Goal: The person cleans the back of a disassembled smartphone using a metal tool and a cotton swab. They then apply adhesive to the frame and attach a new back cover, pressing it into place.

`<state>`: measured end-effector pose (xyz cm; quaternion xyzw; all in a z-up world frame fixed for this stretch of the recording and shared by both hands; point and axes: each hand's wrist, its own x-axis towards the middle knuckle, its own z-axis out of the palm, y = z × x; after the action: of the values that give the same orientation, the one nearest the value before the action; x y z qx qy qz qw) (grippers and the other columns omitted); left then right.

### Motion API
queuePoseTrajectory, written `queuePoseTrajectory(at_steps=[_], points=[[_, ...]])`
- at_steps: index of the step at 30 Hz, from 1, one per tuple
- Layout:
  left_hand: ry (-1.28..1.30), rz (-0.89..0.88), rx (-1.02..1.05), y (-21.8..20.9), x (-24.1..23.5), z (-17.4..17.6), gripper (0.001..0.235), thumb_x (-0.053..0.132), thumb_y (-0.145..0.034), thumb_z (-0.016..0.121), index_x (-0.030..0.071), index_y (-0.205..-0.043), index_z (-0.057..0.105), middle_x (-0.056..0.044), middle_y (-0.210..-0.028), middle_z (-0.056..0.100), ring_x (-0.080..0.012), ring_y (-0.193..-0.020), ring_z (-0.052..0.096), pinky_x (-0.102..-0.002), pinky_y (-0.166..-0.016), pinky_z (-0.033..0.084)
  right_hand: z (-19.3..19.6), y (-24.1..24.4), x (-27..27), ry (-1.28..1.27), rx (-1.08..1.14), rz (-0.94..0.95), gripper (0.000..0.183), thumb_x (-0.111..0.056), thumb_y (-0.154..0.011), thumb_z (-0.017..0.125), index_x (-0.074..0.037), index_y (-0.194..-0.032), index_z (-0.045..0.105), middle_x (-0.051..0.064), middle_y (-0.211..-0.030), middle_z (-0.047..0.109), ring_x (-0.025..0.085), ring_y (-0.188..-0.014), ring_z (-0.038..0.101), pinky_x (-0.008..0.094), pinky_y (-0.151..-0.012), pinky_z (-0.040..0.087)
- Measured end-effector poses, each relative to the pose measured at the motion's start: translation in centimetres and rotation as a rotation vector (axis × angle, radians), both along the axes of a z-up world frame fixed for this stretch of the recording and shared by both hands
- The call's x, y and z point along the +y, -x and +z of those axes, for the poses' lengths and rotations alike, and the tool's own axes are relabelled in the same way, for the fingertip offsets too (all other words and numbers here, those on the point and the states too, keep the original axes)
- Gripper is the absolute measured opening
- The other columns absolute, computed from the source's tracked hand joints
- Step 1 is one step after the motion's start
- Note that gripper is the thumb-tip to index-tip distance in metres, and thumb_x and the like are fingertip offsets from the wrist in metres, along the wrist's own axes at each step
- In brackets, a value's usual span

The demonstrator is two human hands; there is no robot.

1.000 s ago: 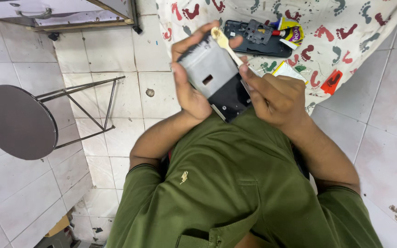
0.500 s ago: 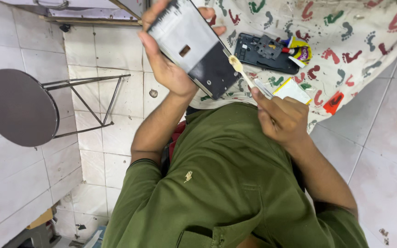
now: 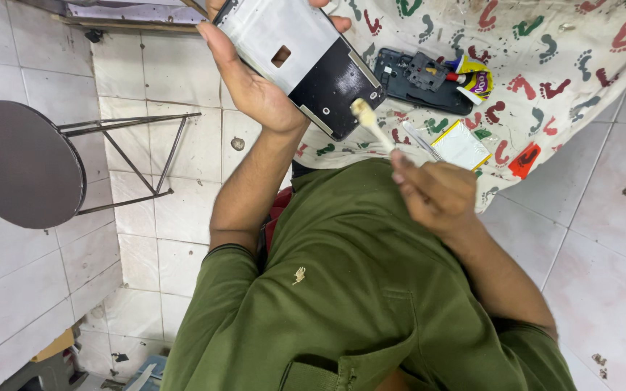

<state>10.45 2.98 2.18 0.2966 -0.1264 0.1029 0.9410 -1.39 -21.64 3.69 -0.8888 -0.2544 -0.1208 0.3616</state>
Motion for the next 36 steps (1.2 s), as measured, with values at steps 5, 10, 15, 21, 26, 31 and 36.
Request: queuePoseTrajectory(at_steps=[5, 10, 15, 21, 26, 31, 36], points=[[0.046, 0.025, 0.034, -0.2, 0.0, -0.7, 0.081, 0.065, -0.112, 0.017, -0.006, -0.13, 0.052, -0.023, -0.105, 0.07, -0.0365, -0.087, 0.074, -0.048, -0.079, 0.064, -0.3, -0.2, -0.2, -0.05, 0.055, -0.033, 0.041, 0.005, -0.094, 0.071, -0.004, -0.134, 0.072, 0.004, -0.086, 0.072, 0.013, -0.067, 0.065, 0.028, -0.057, 0.049], [0.028, 0.092, 0.056, -0.8, -0.2, -0.6, 0.075, 0.06, -0.112, 0.02, -0.005, -0.135, 0.049, -0.025, -0.105, 0.071, -0.0376, -0.085, 0.075, -0.048, -0.077, 0.065, -1.5, -0.6, -0.5, -0.085, 0.029, 0.127, 0.038, 0.004, -0.086, 0.076, -0.006, -0.123, 0.074, 0.003, -0.074, 0.069, 0.013, -0.056, 0.059, 0.031, -0.054, 0.046], [-0.167, 0.438, 0.111, -1.0, -0.7, -0.4, 0.05, 0.044, -0.105, 0.042, 0.01, -0.141, 0.033, -0.021, -0.108, 0.065, -0.0357, -0.08, 0.074, -0.053, -0.071, 0.07, -0.6, -0.8, -0.2, -0.06, 0.055, 0.064, 0.038, 0.004, -0.089, 0.078, -0.004, -0.125, 0.074, 0.005, -0.067, 0.061, 0.017, -0.052, 0.053, 0.034, -0.052, 0.042], [0.015, 0.074, 0.063, -0.5, 0.1, -0.4, 0.074, 0.061, -0.113, 0.024, -0.006, -0.133, 0.048, -0.026, -0.104, 0.07, -0.0358, -0.086, 0.075, -0.047, -0.077, 0.063, 0.9, -0.9, -0.3, -0.03, 0.107, 0.038, 0.036, 0.002, -0.092, 0.076, -0.007, -0.128, 0.074, 0.005, -0.07, 0.063, 0.016, -0.055, 0.055, 0.033, -0.055, 0.043], [-0.03, 0.175, 0.115, -0.8, -0.1, -0.3, 0.063, 0.057, -0.11, 0.031, 0.001, -0.134, 0.047, -0.02, -0.108, 0.069, -0.0352, -0.086, 0.075, -0.051, -0.076, 0.065, -0.4, -0.9, -0.9, -0.044, 0.094, 0.033, 0.026, -0.001, -0.096, 0.077, -0.009, -0.12, 0.075, 0.005, -0.07, 0.065, 0.015, -0.053, 0.054, 0.031, -0.053, 0.041], [0.096, 0.064, 0.143, -0.9, -0.3, -0.5, 0.068, 0.059, -0.112, 0.03, -0.004, -0.138, 0.04, -0.022, -0.113, 0.066, -0.0361, -0.09, 0.074, -0.055, -0.082, 0.065, -0.9, -0.8, -1.0, -0.085, 0.098, 0.089, 0.029, -0.003, -0.094, 0.076, -0.006, -0.123, 0.075, 0.003, -0.069, 0.065, 0.014, -0.052, 0.055, 0.032, -0.053, 0.043], [0.168, 0.073, 0.178, -1.2, -0.2, -2.2, 0.071, 0.056, -0.114, 0.028, -0.008, -0.144, 0.035, -0.027, -0.118, 0.061, -0.0371, -0.091, 0.072, -0.051, -0.081, 0.063, 0.0, -0.9, -0.6, -0.052, 0.083, 0.056, 0.031, 0.0, -0.095, 0.075, -0.008, -0.125, 0.074, 0.006, -0.073, 0.065, 0.016, -0.057, 0.057, 0.032, -0.056, 0.044]])
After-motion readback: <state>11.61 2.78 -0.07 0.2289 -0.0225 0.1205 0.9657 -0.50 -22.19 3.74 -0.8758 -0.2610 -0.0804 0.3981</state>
